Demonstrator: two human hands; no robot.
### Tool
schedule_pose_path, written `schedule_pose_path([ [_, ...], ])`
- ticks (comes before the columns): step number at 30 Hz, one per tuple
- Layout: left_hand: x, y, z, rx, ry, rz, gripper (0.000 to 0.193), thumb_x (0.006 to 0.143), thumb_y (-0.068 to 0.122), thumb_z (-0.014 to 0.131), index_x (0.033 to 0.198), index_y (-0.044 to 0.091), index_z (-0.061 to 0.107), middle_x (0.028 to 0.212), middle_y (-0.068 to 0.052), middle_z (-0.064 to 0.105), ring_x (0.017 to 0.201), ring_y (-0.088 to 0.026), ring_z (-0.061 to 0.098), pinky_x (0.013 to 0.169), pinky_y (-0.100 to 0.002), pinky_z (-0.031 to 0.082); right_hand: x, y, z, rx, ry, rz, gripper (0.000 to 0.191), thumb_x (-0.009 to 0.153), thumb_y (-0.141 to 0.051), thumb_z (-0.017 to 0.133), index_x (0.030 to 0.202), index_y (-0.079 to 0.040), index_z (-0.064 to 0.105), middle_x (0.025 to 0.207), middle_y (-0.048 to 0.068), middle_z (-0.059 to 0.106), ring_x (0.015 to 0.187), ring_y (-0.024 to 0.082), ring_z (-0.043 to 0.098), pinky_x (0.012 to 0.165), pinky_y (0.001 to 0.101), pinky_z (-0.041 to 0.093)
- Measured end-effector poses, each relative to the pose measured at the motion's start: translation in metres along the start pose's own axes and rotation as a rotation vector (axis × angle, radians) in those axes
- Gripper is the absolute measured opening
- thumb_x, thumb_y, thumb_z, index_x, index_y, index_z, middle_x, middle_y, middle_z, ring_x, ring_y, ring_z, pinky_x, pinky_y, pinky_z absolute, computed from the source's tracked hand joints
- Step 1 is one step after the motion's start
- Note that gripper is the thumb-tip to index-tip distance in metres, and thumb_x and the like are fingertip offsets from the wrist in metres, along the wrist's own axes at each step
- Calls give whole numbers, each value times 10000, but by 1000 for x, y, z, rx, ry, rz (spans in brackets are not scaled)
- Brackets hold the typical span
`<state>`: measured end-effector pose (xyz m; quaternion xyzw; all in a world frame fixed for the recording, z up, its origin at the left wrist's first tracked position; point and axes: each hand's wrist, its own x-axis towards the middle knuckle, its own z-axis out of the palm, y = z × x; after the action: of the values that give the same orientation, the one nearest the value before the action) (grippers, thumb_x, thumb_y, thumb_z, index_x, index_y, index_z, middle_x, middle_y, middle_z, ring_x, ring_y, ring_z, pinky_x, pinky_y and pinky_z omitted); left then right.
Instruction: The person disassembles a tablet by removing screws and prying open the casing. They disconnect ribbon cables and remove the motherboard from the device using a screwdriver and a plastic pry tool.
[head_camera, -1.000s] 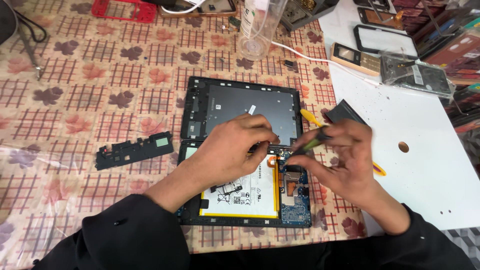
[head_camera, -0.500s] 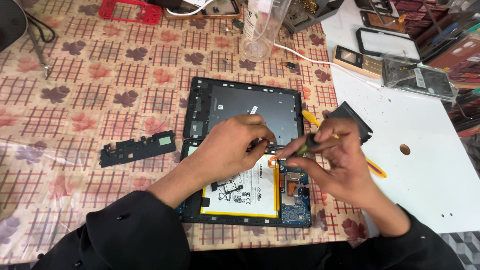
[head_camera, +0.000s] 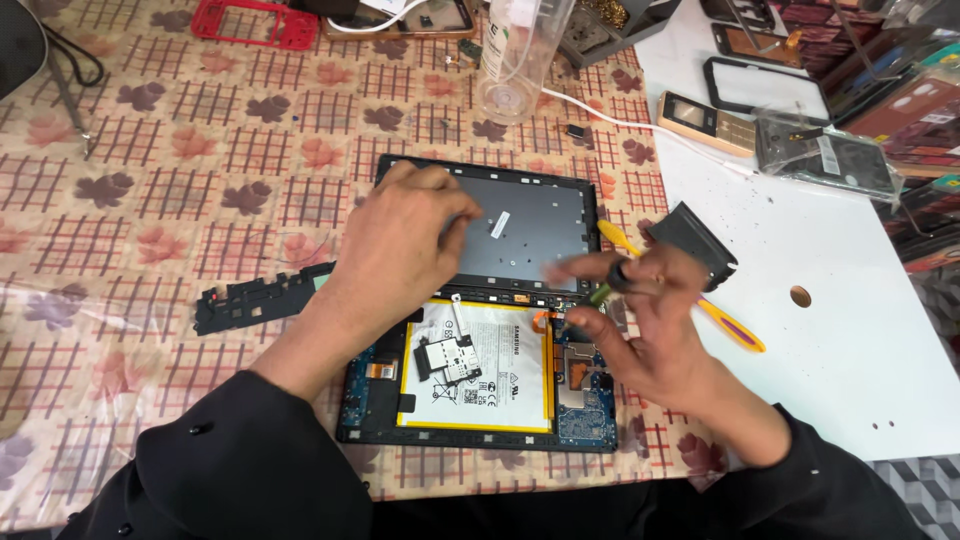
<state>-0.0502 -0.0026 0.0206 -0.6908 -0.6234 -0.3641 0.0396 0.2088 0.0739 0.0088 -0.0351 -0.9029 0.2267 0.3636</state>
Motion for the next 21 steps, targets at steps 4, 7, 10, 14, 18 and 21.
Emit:
schedule_pose_path([
  [4, -2, -16, 0, 206, -80, -20, 267, 737, -37, 654, 946, 62, 788, 988, -101, 699, 1010, -330, 645, 830, -446, 558, 3, 0, -4, 225, -70, 58, 617, 900, 203, 586, 1214, -81, 138, 1252, 273, 520, 1084, 380, 681, 951, 453, 565],
  [7, -4, -24, -1, 237, -136, -32, 329, 682, -55, 659, 967, 54, 785, 998, -122, 692, 1010, -345, 649, 811, -448, 567, 0, 4, 3, 215, 117, 152, 701, 915, 94, 744, 1256, -102, 163, 1220, 183, 526, 1034, 260, 746, 935, 380, 621],
  [10, -5, -26, -1, 235, -154, -45, 350, 666, -71, 661, 965, 61, 787, 1003, -122, 692, 995, -348, 661, 809, -447, 571, -3, 5, 0, 186, -2, 101, 674, 899, 163, 628, 1281, -92, 136, 1218, 196, 578, 1121, 362, 700, 1006, 456, 559],
  [14, -5, -29, -6, 222, -180, -75, 346, 683, -72, 665, 968, 78, 789, 1006, -128, 692, 971, -337, 686, 808, -462, 566, -3, 1, -11, 228, -101, 40, 646, 874, 201, 539, 1254, -120, 126, 1193, 227, 580, 1119, 425, 663, 952, 460, 585],
  [18, -7, -33, -9, 279, -199, -72, 199, 708, -30, 684, 863, 63, 767, 965, -141, 693, 950, -358, 689, 799, -478, 558, -1, -2, -3, 150, 17, 109, 696, 864, 145, 651, 1261, -146, 158, 1161, 198, 569, 999, 309, 714, 838, 375, 626],
  [21, -7, -34, -12, 241, -196, -69, 178, 708, -30, 675, 827, 68, 764, 935, -149, 695, 936, -367, 691, 807, -484, 554, -3, 0, 0, 35, 148, 194, 765, 862, 92, 769, 1290, -155, 185, 1140, 158, 572, 908, 196, 766, 775, 314, 632],
])
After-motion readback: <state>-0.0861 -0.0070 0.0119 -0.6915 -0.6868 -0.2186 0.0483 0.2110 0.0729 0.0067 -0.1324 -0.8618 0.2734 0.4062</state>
